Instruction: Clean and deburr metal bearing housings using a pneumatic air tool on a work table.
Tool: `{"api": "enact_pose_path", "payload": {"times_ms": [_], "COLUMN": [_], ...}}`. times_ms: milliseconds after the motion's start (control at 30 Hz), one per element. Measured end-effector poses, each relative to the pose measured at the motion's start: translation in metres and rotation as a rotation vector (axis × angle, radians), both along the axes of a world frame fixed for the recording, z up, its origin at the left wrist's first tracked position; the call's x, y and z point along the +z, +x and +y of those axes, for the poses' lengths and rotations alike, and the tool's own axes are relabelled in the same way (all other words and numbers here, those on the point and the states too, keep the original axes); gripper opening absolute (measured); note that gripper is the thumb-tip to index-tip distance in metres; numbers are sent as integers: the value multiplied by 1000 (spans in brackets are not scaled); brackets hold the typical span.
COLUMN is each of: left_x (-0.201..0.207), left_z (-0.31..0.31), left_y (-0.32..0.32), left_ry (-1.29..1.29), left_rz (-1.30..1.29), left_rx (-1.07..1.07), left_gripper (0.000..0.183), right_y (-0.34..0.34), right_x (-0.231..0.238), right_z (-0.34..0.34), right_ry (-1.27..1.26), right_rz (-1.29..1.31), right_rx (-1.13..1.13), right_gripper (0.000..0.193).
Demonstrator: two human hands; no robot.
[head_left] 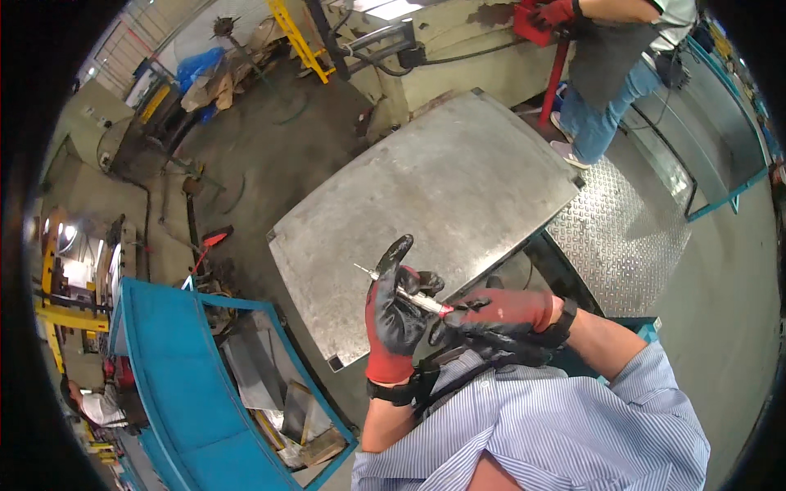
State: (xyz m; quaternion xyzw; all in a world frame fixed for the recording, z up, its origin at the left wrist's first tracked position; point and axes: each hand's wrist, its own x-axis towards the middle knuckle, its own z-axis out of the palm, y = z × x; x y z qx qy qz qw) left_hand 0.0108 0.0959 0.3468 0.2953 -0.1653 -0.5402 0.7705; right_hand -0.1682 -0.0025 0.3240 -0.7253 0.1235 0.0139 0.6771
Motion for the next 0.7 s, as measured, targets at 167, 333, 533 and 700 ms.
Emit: {"api": "enact_pose_path", "payload": {"times_ms": [167, 333, 533, 700], "left_x": [-8, -17, -15, -15], "left_z": [2, -2, 0, 1], "left_y": [-5, -6, -20, -17], "left_ry": [126, 191, 255, 89], "left_rz": [-68, 8, -53, 16], "left_rx": [38, 103, 216, 57], "left_gripper": [47, 39, 27, 41], "right_y": [8, 7, 19, 11], "right_x": [18, 7, 16, -36], "right_z": [17, 33, 54, 36], "right_ry": [300, -188, -448, -216], "right_rz": [46, 18, 201, -264], "right_rx": [-136, -268, -333, -182], "right_gripper": [32, 36, 39, 31]}}
